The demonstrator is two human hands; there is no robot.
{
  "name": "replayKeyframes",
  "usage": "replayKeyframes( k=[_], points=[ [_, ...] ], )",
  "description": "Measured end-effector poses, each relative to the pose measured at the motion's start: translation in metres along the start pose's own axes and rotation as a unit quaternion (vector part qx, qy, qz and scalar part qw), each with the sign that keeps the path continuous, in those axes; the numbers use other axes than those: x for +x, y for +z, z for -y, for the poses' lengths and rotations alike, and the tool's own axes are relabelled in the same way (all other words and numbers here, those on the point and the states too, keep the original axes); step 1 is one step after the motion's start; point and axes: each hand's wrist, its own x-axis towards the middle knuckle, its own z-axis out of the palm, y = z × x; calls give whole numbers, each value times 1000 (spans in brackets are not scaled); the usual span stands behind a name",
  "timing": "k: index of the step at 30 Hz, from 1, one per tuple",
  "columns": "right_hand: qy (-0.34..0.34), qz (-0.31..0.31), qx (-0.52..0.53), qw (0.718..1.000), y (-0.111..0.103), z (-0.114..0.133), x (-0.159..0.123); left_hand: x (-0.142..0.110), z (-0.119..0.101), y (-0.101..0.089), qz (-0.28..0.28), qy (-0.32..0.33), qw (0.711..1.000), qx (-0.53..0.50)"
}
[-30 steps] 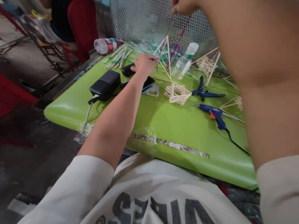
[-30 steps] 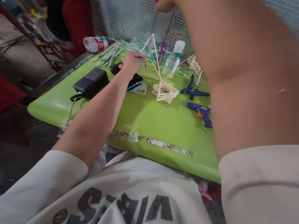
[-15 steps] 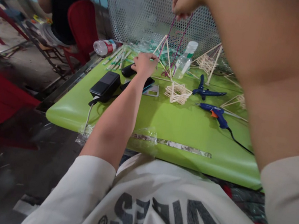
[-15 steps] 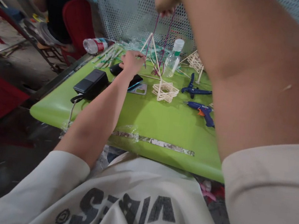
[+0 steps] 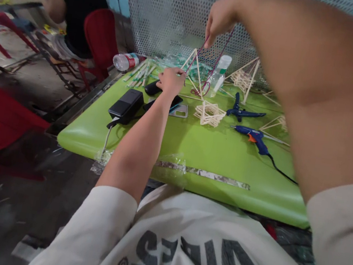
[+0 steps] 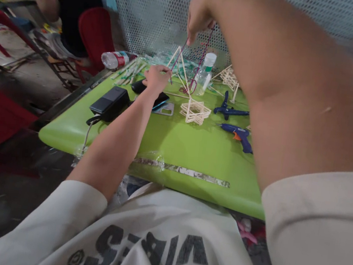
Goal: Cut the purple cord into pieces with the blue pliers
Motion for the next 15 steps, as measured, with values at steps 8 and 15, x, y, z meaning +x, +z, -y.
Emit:
replayKeyframes(
  k=[8,15],
  points=[
    [49,-54,33,997,0,32,-37,-2,0,1,17,-8,1000,8],
    [-15,-85,85,993,10,23,-32,-9,3,8,10,22,999,48]
  ],
)
